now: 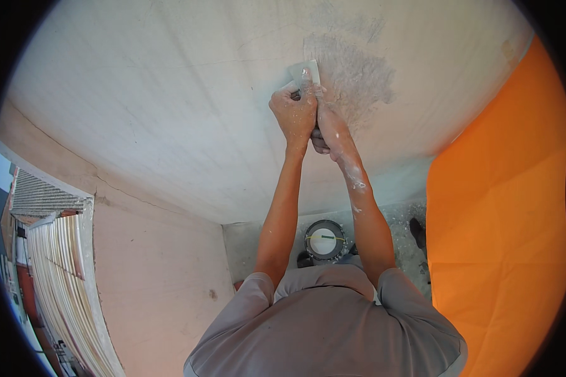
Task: Applying putty or plaster to fill and smooth a section of the wall.
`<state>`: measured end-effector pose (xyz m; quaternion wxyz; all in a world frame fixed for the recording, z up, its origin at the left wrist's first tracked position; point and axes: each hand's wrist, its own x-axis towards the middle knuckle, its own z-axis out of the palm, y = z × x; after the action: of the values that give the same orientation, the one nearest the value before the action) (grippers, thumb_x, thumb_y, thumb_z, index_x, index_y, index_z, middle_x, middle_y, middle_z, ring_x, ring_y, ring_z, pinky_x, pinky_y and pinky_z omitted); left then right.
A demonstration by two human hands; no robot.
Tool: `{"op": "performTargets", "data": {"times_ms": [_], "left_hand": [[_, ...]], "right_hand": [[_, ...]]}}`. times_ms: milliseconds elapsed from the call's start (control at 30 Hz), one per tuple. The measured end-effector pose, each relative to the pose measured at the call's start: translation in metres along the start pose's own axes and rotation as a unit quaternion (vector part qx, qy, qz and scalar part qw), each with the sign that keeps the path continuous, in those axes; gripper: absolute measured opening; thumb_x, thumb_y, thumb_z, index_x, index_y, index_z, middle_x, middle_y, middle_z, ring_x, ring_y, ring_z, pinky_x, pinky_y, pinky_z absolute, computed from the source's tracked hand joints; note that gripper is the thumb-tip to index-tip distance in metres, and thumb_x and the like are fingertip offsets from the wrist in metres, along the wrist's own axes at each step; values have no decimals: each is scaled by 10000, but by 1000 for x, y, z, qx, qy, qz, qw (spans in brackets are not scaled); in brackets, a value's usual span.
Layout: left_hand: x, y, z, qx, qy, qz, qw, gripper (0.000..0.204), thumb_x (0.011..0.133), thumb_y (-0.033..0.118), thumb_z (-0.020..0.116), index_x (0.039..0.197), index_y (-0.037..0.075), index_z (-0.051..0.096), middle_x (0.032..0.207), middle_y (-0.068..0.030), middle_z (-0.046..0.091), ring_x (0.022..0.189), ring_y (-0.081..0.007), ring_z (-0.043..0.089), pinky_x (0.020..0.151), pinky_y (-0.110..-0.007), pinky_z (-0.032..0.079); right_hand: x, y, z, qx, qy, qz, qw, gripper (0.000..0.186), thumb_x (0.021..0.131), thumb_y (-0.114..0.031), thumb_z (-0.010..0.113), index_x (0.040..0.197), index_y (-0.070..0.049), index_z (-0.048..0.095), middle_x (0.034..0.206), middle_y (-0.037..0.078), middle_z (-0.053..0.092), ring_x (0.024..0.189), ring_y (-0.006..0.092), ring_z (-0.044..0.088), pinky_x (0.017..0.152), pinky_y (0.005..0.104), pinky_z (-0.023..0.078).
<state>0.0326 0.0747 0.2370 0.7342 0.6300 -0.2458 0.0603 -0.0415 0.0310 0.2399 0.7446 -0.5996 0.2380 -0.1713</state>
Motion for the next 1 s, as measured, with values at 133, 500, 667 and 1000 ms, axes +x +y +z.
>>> {"op": "performTargets", "data": {"times_ms": [133,500,667,1000], "left_hand": [[20,18,-9,19,-8,26,999,431,995,323,681,794,-50,763,617,-59,664,580,-102,543,597,-292,466],[-11,-29,-9,10,20,31,999,426,977,293,684,742,-61,729,522,-71,601,491,-99,501,493,-327,395],[8,-8,-10,37,38,88,995,442,955,271,698,668,-64,668,469,-89,533,437,-124,437,464,-343,356],[-7,-26,3,-1,39,64,997,441,959,271,697,684,-71,651,467,-82,505,459,-113,397,459,-352,328]], "right_hand": [[7,-15,8,21,-41,-21,999,606,1033,-674,359,690,-176,386,516,-84,266,359,52,211,334,253,168],[11,33,-1,-1,-12,2,1000,602,1043,-644,373,712,-148,454,501,-73,315,340,51,247,308,254,182],[4,4,1,28,-48,47,997,609,1035,-664,359,656,-187,363,492,-74,272,332,57,232,311,255,166],[10,27,-13,-20,-7,43,999,619,1021,-696,360,678,-182,392,493,-75,278,342,62,226,319,255,174]]}}
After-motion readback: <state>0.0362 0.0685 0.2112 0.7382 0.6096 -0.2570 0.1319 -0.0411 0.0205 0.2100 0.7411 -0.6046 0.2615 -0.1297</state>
